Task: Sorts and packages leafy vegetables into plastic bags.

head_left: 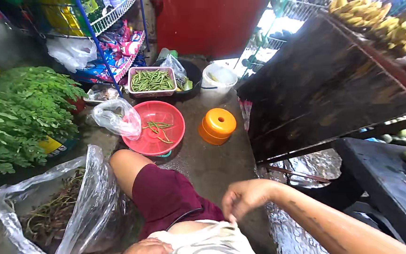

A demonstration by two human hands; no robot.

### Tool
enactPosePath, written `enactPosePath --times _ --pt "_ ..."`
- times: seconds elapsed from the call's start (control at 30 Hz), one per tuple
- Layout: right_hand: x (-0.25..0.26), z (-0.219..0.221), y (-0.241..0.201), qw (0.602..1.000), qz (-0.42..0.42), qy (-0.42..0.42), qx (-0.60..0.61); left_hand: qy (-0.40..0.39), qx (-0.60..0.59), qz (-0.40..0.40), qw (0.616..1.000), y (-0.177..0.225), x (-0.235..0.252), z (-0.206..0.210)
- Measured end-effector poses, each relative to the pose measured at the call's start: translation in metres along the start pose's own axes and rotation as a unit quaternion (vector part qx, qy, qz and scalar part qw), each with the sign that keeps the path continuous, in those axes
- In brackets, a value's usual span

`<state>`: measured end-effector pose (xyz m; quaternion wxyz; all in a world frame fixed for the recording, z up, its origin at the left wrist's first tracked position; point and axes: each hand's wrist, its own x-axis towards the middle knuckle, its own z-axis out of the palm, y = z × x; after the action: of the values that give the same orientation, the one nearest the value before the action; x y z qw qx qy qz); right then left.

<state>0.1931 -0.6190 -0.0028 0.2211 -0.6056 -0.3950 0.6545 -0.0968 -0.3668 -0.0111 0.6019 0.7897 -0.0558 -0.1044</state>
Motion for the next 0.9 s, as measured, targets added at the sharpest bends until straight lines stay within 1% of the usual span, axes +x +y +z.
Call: enactPosePath --times 0.07,0.1,0.13,0.17,0.23,0.3,0.37,0.43,0.5,0.53,0.57,0.6,0.7,0.8,0.9 --pt "0.034 -0.009 -0.005 0.991 0.005 0.136 -0.008 0.009 0.005 -0.013 1.0 -0.001 0.001 -0.002" --pt "0.056 -0.013 -0.006 0.981 0.023 0.19 -0.027 0.024 0.011 -0.027 0.999 0.0 0.003 -0.002" --pt "0.078 -0.014 -0.009 0.971 0.053 0.228 -0.054 0.046 0.021 -0.048 0.998 0.001 0.007 -0.001" --pt "0.098 -0.012 -0.015 0.961 0.088 0.247 -0.085 0.071 0.038 -0.076 0.994 0.002 0.012 0.0" --pt "0.129 0.0 -0.032 0.95 0.154 0.232 -0.141 0.093 0.082 -0.116 0.985 0.005 0.022 0.003" --pt "0.146 0.011 -0.045 0.94 0.204 0.192 -0.193 0.074 0.115 -0.124 0.983 0.007 0.029 0.008" --pt "0.154 0.013 -0.049 0.935 0.226 0.167 -0.218 0.052 0.145 -0.125 0.98 0.005 0.037 0.012" --pt "0.153 0.007 -0.047 0.942 0.217 0.162 -0.2 0.075 0.191 -0.131 0.97 -0.003 0.049 0.013" --pt "0.149 0.002 -0.039 0.953 0.18 0.191 -0.149 0.108 0.233 -0.178 0.95 -0.011 0.069 0.008" --pt "0.146 0.001 -0.036 0.955 0.162 0.212 -0.127 0.104 0.245 -0.208 0.941 -0.013 0.079 0.004" --pt "0.141 0.002 -0.032 0.954 0.141 0.237 -0.115 0.082 0.253 -0.232 0.936 -0.015 0.089 -0.001" --pt "0.135 0.004 -0.028 0.952 0.12 0.259 -0.111 0.058 0.257 -0.237 0.935 -0.018 0.097 -0.003" --pt "0.111 0.016 -0.016 0.948 0.075 0.286 -0.115 0.008 0.248 -0.187 0.95 -0.026 0.109 0.004" --pt "0.086 0.031 -0.001 0.949 0.069 0.291 -0.101 0.01 0.262 -0.137 0.955 -0.032 0.113 0.011" --pt "0.072 0.04 0.017 0.948 0.078 0.293 -0.093 -0.004 0.282 -0.117 0.952 -0.034 0.116 0.013"
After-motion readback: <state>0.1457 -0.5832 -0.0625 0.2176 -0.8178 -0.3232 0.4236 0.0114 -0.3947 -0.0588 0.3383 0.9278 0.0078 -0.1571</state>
